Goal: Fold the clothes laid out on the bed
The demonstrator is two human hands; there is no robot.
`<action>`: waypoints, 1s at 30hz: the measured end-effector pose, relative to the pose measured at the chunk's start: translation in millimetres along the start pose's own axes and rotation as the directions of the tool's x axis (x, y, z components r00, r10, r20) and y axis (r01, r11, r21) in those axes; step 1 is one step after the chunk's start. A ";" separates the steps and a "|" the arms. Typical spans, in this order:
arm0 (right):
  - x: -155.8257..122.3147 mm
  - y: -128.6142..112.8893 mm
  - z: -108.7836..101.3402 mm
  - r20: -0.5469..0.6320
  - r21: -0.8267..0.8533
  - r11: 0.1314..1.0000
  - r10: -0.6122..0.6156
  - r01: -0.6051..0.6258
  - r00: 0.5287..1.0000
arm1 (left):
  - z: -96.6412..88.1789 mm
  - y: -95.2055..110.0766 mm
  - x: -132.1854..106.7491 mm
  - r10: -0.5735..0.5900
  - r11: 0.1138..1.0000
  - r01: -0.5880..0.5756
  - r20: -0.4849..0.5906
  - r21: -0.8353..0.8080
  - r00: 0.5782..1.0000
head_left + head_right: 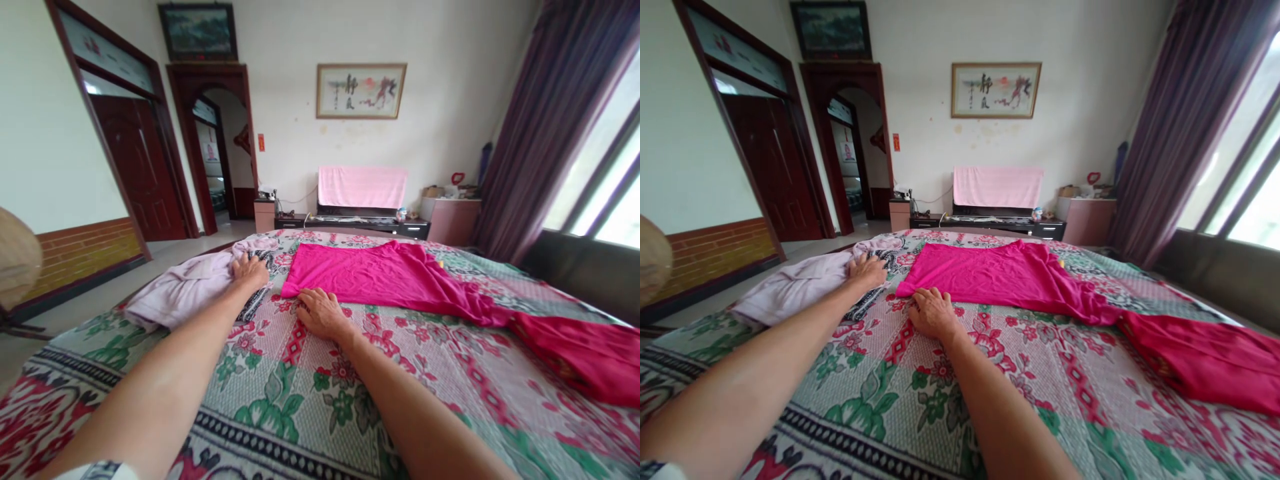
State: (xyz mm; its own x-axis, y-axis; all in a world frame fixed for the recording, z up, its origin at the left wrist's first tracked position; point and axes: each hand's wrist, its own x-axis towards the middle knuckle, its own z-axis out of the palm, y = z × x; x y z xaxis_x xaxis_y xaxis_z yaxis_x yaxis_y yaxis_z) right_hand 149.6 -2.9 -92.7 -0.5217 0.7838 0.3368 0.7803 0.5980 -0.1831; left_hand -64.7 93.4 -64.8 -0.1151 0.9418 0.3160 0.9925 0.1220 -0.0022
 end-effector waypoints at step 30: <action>-0.7 29.9 -2.2 -0.263 0.083 0.930 0.366 -0.357 0.893 | 28.1 20.6 -50.4 0.297 0.833 -0.365 -0.222 -0.415 0.929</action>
State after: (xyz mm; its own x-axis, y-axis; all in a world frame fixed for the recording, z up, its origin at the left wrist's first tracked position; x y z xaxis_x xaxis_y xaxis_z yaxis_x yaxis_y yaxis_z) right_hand 174.0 14.1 -96.4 -0.0895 0.8744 0.4768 0.8838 0.2905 -0.3669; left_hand -39.6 57.3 -107.5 0.1966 0.8414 0.5035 0.8857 -0.3726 0.2768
